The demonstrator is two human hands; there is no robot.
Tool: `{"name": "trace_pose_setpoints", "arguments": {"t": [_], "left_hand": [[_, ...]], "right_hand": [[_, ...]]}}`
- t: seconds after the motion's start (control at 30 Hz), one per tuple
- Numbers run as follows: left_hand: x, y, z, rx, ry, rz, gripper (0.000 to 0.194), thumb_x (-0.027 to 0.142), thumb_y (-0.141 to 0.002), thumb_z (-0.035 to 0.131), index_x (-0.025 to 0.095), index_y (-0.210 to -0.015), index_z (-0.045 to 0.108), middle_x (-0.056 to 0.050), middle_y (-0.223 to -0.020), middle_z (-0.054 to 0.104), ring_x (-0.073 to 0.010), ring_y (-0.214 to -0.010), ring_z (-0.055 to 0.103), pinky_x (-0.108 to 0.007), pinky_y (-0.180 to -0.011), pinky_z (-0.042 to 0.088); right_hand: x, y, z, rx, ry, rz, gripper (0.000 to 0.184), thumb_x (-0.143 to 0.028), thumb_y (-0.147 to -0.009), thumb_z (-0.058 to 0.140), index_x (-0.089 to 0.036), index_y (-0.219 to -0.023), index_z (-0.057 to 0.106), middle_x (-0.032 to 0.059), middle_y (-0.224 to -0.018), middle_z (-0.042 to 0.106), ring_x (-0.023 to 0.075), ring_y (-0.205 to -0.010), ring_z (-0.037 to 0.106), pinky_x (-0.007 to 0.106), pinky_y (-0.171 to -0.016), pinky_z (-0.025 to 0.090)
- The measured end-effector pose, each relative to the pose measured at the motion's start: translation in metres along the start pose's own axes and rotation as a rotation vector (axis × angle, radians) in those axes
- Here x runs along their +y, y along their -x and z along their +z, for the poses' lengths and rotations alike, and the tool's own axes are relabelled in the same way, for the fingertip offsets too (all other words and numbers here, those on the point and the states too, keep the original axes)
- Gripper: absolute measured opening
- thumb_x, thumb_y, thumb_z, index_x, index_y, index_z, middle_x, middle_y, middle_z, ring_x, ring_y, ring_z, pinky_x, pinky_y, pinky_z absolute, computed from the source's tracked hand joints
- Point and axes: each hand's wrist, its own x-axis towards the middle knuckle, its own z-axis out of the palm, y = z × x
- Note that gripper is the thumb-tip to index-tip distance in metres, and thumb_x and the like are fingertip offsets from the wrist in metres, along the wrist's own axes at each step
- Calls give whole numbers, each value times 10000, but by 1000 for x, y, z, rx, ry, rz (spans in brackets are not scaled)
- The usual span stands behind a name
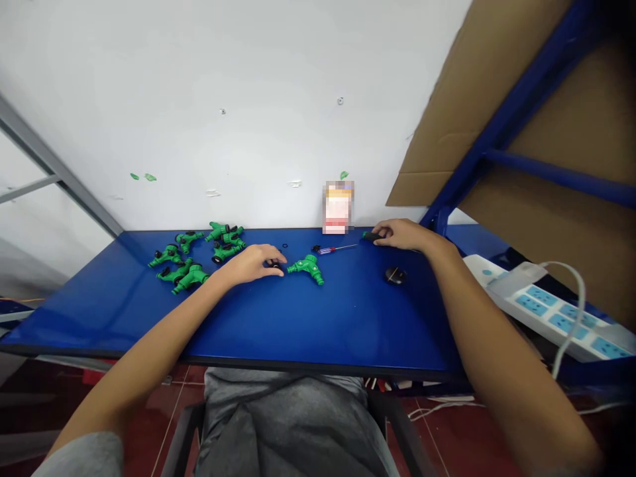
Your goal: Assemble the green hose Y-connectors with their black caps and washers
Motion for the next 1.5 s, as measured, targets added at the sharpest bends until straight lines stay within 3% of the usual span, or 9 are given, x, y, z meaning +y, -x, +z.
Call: {"name": "trace_pose_setpoints", "arguments": {"t": [0.13,0.27,0.43,0.57,0.73,0.9,1.03,1.3,1.5], "left_hand": [[-5,4,-21,97,-39,-93,320,464,-1024,647,190,-1101,794,-87,-1105,816,-213,-919,763,-329,-874,597],[-32,19,-59,185,-199,-267,304,407,-994,602,196,-1105,790,-88,-1135,807,-244,-979,745,-386,-937,580],[-60,43,-94,-31,-142,-419,317,470,-881,658,233,-1019,817,-87,-1209,772,-277,-1065,730,-398,-978,571],[-67,60,-110,-109,70,-647,486,519,-787,758,250,-1190,737,-80,-1097,790,-277,-991,764,-353,-842,601],[-72,74,-121,-120,161,-784,716,496,-628,877,247,-1229,578,-99,-1061,792,-306,-1061,766,-357,-847,602],[-70,80,-131,-167,70,-821,519,564,-616,845,231,-952,631,-65,-897,779,-309,-896,763,-337,-712,570],[-74,85,-137,-87,-43,-891,427,646,-711,724,237,-806,646,-63,-843,785,-282,-840,751,-320,-686,555],[-91,89,-135,43,-119,-968,201,380,-703,622,242,-826,701,-59,-846,809,-269,-853,773,-290,-692,571],[-101,93,-133,196,-289,-952,335,228,-589,554,215,-871,734,-89,-943,812,-290,-886,749,-327,-730,581]], "right_hand": [[1,-3,1,-16,4,-15,458,-424,-773,761,-197,-1169,800,106,-1072,802,304,-960,746,419,-917,581],[1,-4,2,-23,39,-18,447,-441,-769,751,-218,-1152,810,90,-1069,809,293,-952,741,402,-906,580],[-1,-4,1,-34,27,-25,456,-492,-762,753,-228,-1129,812,85,-1035,808,300,-932,745,408,-879,583],[-4,-2,0,-35,19,-12,472,-504,-755,761,-211,-1121,815,104,-1054,801,309,-944,747,419,-892,581],[-9,0,-1,-38,32,-2,467,-481,-791,718,-191,-1145,810,112,-1060,803,310,-948,749,413,-893,580],[-11,1,-3,-40,40,-7,457,-486,-801,707,-209,-1146,819,105,-1073,812,323,-966,746,430,-907,578],[-10,0,-2,-50,41,-16,465,-481,-815,694,-198,-1166,809,106,-1062,809,308,-947,746,419,-897,574],[-7,-3,-1,-56,61,-42,443,-492,-812,700,-201,-1126,815,105,-1047,805,312,-947,744,419,-888,570],[-7,-4,0,-19,82,-25,446,-531,-791,738,-243,-1117,835,93,-1035,822,337,-957,744,438,-865,581]]}}
